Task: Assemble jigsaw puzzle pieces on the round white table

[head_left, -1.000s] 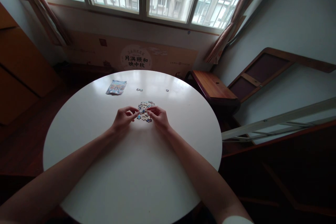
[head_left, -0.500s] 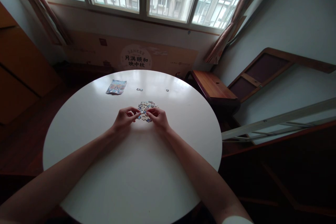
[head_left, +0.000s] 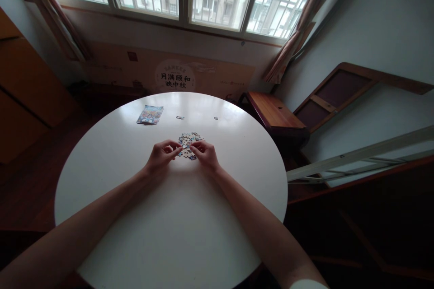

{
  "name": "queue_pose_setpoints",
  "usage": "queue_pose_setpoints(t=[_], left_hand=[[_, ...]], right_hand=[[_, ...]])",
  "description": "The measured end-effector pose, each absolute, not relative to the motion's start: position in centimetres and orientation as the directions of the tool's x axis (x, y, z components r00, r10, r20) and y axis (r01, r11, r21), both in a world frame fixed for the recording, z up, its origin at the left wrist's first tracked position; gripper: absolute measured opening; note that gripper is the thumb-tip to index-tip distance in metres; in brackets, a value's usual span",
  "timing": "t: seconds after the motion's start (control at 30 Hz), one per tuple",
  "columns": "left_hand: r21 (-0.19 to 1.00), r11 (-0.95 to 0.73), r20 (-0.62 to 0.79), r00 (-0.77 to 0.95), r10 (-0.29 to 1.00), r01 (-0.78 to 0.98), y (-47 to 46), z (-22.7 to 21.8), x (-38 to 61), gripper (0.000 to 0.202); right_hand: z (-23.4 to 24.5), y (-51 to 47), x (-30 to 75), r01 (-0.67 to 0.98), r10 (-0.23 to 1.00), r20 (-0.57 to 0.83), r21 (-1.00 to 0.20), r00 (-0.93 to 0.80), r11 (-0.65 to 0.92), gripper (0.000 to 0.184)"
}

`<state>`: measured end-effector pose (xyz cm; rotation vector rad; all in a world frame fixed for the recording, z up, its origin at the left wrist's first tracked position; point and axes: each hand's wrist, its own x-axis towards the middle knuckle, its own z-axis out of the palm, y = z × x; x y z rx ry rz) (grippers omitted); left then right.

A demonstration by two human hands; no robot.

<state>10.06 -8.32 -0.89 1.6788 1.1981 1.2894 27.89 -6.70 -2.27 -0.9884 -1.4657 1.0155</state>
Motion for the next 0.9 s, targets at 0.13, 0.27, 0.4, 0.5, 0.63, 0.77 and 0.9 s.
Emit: queue_pose_setpoints(t=[0.13,0.27,0.4,0.5,0.63,0.77,0.9], left_hand=[[0.906,-0.336,0.327,0.078,0.942,0.258,-8.36,-0.92,10.06,0.03],[0.908,-0.327,0.319,0.071,0.945,0.261,-8.4,-0.9,10.12,0.03],[0.91,-0.323,0.317,0.067,0.946,0.259,-8.46,-0.88,10.19,0.03],[0.909,-0.332,0.324,0.075,0.943,0.25,-8.51,-0.83,10.22,0.032],[0.905,-0.345,0.335,0.083,0.939,0.25,-8.54,-0.67,10.22,0.031],[0.898,-0.35,0.339,0.086,0.937,0.266,-8.5,-0.68,10.2,0.029],[0.891,-0.364,0.351,0.096,0.932,0.273,-8.47,-0.84,10.21,0.03]], right_hand=[[-2.34,-6.75,27.88,0.066,0.95,0.289,-0.952,-0.116,0.298,0.022],[-2.32,-6.83,27.88,0.078,0.951,0.286,-0.952,-0.117,0.296,0.022],[-2.41,-6.84,27.86,0.073,0.95,0.291,-0.951,-0.114,0.3,0.022],[-2.52,-6.79,27.82,0.064,0.949,0.299,-0.95,-0.101,0.307,0.023],[-2.63,-6.76,27.8,0.054,0.948,0.302,-0.95,-0.099,0.308,0.023],[-2.64,-6.75,27.84,0.065,0.946,0.305,-0.948,-0.108,0.313,0.021],[-2.55,-6.75,27.91,0.081,0.945,0.309,-0.945,-0.11,0.318,0.022]])
